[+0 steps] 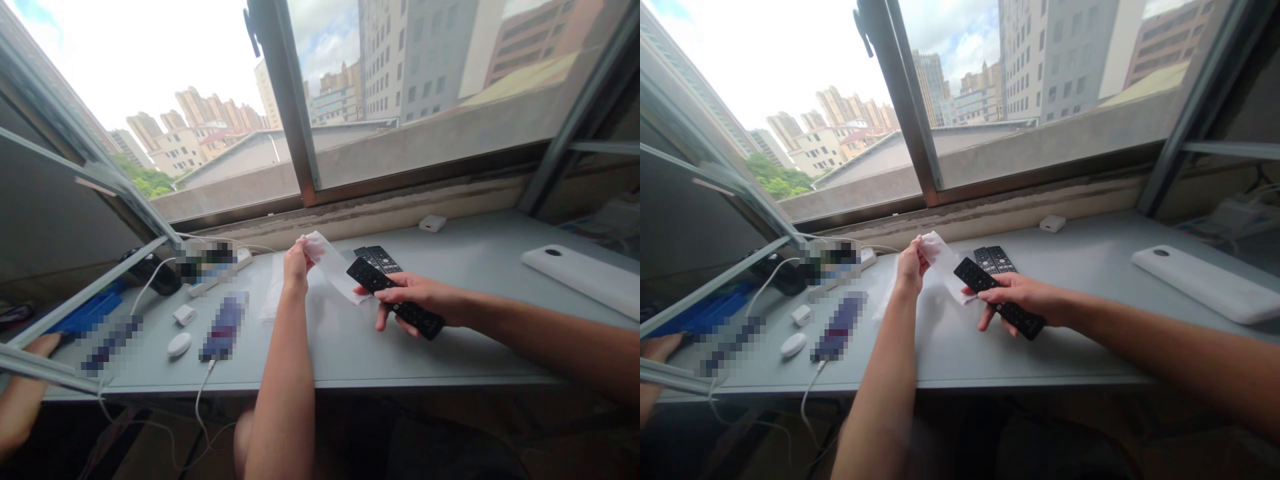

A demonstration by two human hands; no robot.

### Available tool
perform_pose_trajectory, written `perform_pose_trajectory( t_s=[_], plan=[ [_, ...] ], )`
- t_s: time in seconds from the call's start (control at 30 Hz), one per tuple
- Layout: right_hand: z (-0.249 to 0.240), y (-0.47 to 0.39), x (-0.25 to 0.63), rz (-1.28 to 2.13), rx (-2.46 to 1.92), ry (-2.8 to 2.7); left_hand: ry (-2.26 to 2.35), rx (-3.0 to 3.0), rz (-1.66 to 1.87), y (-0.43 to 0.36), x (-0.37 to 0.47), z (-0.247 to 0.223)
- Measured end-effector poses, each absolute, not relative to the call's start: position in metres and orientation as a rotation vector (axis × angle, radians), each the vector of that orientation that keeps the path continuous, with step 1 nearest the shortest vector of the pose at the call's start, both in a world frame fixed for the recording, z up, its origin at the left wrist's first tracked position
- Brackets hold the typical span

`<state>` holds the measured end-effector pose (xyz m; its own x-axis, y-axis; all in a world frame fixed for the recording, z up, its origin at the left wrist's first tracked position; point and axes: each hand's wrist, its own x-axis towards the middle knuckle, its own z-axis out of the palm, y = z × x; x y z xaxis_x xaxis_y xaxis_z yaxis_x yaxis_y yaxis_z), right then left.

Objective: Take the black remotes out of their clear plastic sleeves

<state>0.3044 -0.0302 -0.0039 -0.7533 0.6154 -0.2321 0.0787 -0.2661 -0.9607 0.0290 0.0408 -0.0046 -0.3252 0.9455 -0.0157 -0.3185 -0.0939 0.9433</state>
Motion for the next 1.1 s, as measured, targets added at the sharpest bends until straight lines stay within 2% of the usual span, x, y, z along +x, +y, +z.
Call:
perform_pose_trajectory(
  t_s=[0.27,0.67,0.83,1.0,1.1],
  plan=[
    [-0.003,-0.033,0.303,2.030,-0.830,-1.615,1.080,1.121,1.291,0.035,0.037,-0.013],
    [-0.005,-0.035,0.300,2.222,-0.654,-1.571,1.259,0.973,1.734,0.049,0.022,-0.014],
    [-0.008,-0.028,0.303,2.425,-0.632,-1.361,1.630,1.328,1.834,0.034,0.013,0.000],
    [-0.005,-0.026,0.304,2.359,-0.670,-1.282,1.935,1.644,1.945,0.007,0.011,0.022],
    [-0.005,-0.027,0.303,2.355,-0.673,-1.266,2.143,1.691,1.822,0.001,0.003,0.025]
  ],
)
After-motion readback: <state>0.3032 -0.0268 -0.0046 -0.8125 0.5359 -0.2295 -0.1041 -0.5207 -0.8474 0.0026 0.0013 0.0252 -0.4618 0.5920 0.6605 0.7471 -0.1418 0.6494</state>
